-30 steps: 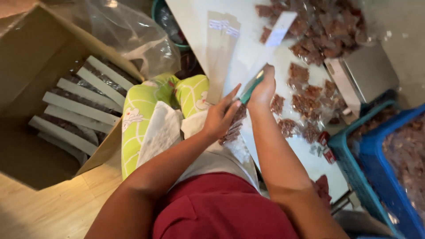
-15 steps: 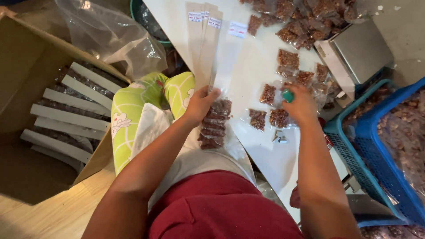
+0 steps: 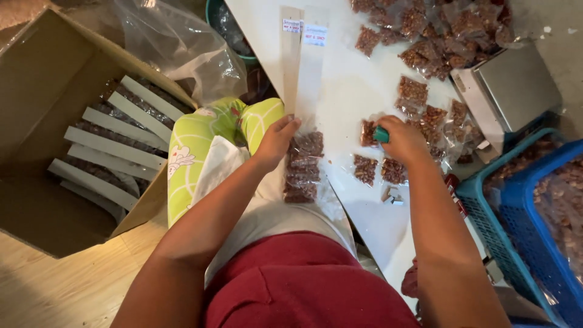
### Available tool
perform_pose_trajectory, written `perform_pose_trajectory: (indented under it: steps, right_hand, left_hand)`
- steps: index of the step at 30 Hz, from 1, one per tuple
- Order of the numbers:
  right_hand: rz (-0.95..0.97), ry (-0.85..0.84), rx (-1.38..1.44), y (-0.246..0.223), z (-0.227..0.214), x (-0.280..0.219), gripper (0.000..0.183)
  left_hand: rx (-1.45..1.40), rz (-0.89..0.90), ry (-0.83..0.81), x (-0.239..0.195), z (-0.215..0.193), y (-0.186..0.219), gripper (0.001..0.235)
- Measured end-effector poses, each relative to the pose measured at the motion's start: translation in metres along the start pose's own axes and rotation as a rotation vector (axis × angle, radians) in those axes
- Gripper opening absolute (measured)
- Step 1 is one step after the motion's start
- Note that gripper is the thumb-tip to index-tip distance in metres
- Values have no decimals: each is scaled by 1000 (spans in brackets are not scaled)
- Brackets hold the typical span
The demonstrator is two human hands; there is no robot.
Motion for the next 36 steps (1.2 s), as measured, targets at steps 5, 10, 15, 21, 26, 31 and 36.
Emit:
perform_pose_trajectory:
  steps: [5, 10, 15, 21, 26, 31, 36]
  right_hand:
    - [196, -85, 258, -5, 12, -20, 44]
    - [194, 207, 353, 6, 19, -22, 33]
    - [126, 374, 920, -49, -78, -48, 11]
    - [-83, 149, 1151, -128, -92, -34, 26]
    - [84, 301, 1061, -132, -72, -15, 15]
    - [109, 323, 1071, -127, -70, -13, 22]
    - [405, 623, 1446, -134, -117, -11, 28]
  left_hand:
    - [-237, -55, 89, -1, -5, -12, 45]
    - [-290, -55, 86, 4, -6, -14, 37]
    - [-15, 76, 73, 5, 0, 3, 59]
    - [-145, 308, -64, -19, 30, 27, 39]
    - [-310, 362, -58, -42, 34, 41, 43]
    - [-59, 458, -28, -51, 28, 58, 38]
    - [64, 478, -31, -59, 30, 64, 40]
Point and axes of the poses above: each hand's wrist, its own x-axis towards the middle knuckle, its own z-axis out of the palm, y = z × x, the point moved 6 cm from there along x, towards the middle knuckle, and after that the axes turned 2 degrees about -x, right-handed, at the moved point
